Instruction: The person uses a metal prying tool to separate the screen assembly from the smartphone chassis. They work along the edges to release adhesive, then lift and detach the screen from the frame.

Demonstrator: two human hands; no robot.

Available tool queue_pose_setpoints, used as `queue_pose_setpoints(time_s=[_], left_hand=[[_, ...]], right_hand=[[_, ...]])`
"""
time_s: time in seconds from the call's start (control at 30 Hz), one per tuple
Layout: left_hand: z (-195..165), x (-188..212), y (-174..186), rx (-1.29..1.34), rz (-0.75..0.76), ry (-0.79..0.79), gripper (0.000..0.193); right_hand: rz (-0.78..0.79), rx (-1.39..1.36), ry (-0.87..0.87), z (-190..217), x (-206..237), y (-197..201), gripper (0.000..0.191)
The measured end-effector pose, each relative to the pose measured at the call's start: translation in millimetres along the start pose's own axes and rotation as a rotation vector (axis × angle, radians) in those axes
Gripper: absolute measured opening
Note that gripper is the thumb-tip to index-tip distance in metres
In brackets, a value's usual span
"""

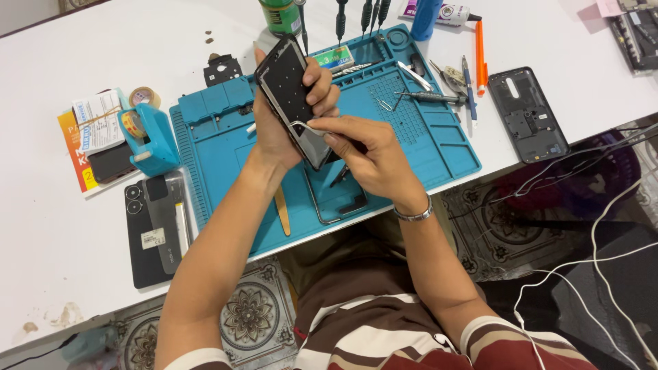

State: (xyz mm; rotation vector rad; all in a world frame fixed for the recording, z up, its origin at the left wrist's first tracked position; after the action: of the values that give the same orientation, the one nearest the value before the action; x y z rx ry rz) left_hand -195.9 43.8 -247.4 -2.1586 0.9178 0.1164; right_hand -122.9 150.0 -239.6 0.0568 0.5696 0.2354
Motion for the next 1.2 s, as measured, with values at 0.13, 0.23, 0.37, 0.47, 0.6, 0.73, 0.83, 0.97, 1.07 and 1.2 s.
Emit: queue_pose_setpoints(time_s=[0.13,0.23,0.37,0.47,0.6,0.73,0.83,0.97,1.07,1.2], left_hand=[[1,-2,0,-0.088,0.006,-0.018,0.064],[0,-5,-5,-0.056,0.012,-0.014,0.065],[-5,-2,-11,0.013,-0.017,0.040,0.066],[-10,-1,-22,0.052,0.027,0.083,0.067],[-26,-1,-28,-0.061,0.033,0.040,0.072],[-37,-4,-34,0.009,0.051,0.072,0.070],[-41,-5,-41,0.054,0.092,0.083,0.068],[-46,-4,-41,-0.082,0.047,0.038,0.071],[-49,-6,-51,0.055,0.194,0.091,0.070],[-50,-9,-58,0.133,0.287,0.104,0.068]], right_hand=[[0.047,-0.079,-0.024,-3,4,3,0.026],[0.059,-0.099,-0.076,-7,6,1,0.025],[0.075,-0.080,-0.080,-7,7,-5,0.024],[0.114,-0.070,-0.032,-1,9,-8,0.023],[0.174,-0.037,-0.123,-4,13,-14,0.023],[0.251,0.015,-0.093,0,15,-22,0.022],[0.269,0.018,-0.063,3,15,-25,0.021],[0.267,0.044,-0.059,5,15,-25,0.026],[0.273,0.063,0.014,10,15,-24,0.028],[0.264,0.074,0.022,11,14,-21,0.035]])
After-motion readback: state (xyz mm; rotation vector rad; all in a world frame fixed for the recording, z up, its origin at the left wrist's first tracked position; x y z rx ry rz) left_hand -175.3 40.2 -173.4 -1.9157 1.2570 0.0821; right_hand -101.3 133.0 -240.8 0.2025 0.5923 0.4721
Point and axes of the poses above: each hand's wrist, its own x-axis away from the middle knuckle, its own y-axis out of the back of the hand, z = x × y, the point moved 7 cm from there along -x, towards the middle knuckle, and after that the axes turned 8 degrees about -x, right-handed, at the moved point
